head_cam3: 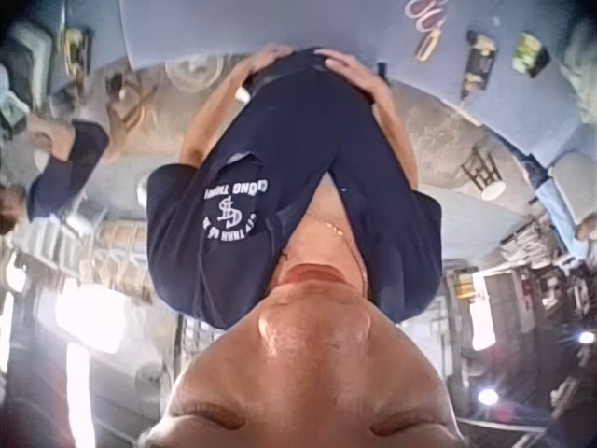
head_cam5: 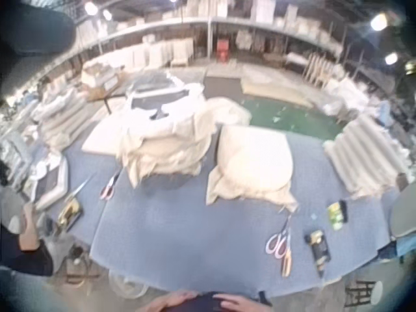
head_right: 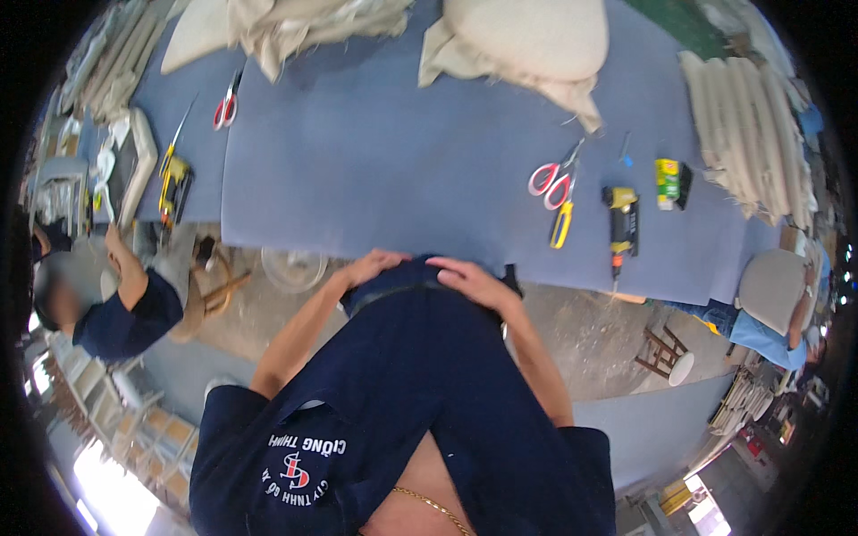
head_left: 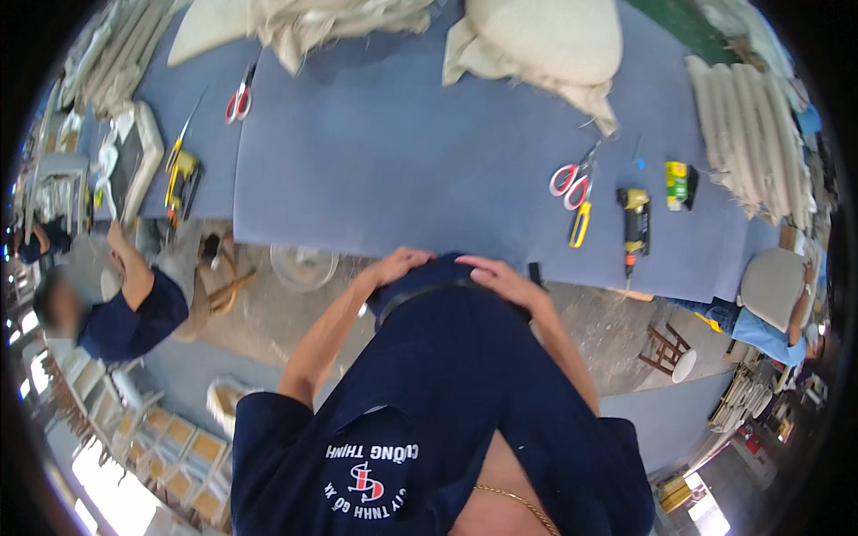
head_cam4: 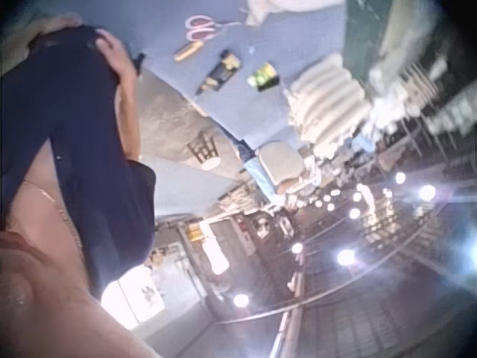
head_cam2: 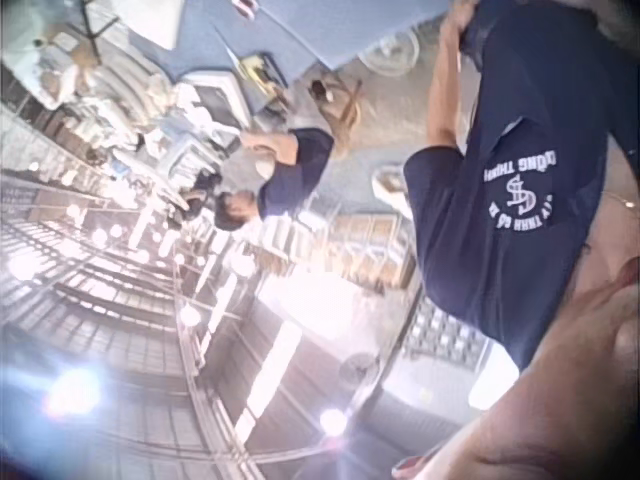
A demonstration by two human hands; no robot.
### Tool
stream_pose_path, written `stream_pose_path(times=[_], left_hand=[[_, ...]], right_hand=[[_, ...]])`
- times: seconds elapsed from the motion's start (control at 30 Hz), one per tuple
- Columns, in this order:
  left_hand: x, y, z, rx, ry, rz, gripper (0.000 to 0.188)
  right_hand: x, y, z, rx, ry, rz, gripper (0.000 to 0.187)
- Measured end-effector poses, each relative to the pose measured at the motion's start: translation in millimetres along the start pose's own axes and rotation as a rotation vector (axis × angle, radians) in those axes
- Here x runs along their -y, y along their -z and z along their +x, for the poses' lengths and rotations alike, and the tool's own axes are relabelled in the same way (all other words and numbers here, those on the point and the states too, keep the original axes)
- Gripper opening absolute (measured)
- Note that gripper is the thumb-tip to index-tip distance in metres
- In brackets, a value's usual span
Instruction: The person is upholstering chair cushions in a workshop. They use a staple gun to attach fabric to the back of foam cushions, trim excess material with scissors, and adjust the fabric fit. The person also reloads the staple gun and adjusts their head-mounted camera strap during the process.
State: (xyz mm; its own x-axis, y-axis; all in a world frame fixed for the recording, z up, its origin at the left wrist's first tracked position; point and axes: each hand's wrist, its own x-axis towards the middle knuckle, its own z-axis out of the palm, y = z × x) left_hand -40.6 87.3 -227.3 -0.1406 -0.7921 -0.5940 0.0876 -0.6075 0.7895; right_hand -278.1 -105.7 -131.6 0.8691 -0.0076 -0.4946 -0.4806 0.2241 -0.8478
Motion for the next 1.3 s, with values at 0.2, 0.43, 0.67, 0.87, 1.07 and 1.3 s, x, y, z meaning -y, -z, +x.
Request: stream_pose_path(times=[0.2, 0.43, 0.67, 0.87, 1.07, 1.3], left_hand=[[-80.0, -12.2, -46.6, -0.115, -0.140, 0.122, 0.047], [-76.9, -63.2, -106.1, -0.163, -0.153, 0.139, 0.048], [5.8, -55.0, -129.4, -0.351, -0.013, -0.181, 0.052], [1.8, -42.4, -120.9, -0.466, -0.006, -0.226, 0.045], [-41.5, -64.1, -135.1, -0.224, -0.090, -0.093, 0.031], [-91.8, -57.4, -140.6, -0.225, -0.147, 0.275, 0.027]], right_hand=[[33.2, -15.3, -12.1, -0.214, 0.023, -0.071, 0.051], [21.9, -33.8, -26.8, -0.143, 0.014, -0.093, 0.051], [-16.4, -30.0, -44.2, -0.210, -0.170, -0.188, 0.056], [-1.9, -43.5, -41.0, -0.214, -0.187, -0.191, 0.056], [-4.1, -64.3, -37.6, -0.202, -0.239, -0.096, 0.050], [8.7, -69.4, -59.3, -0.373, -0.095, -0.239, 0.039]])
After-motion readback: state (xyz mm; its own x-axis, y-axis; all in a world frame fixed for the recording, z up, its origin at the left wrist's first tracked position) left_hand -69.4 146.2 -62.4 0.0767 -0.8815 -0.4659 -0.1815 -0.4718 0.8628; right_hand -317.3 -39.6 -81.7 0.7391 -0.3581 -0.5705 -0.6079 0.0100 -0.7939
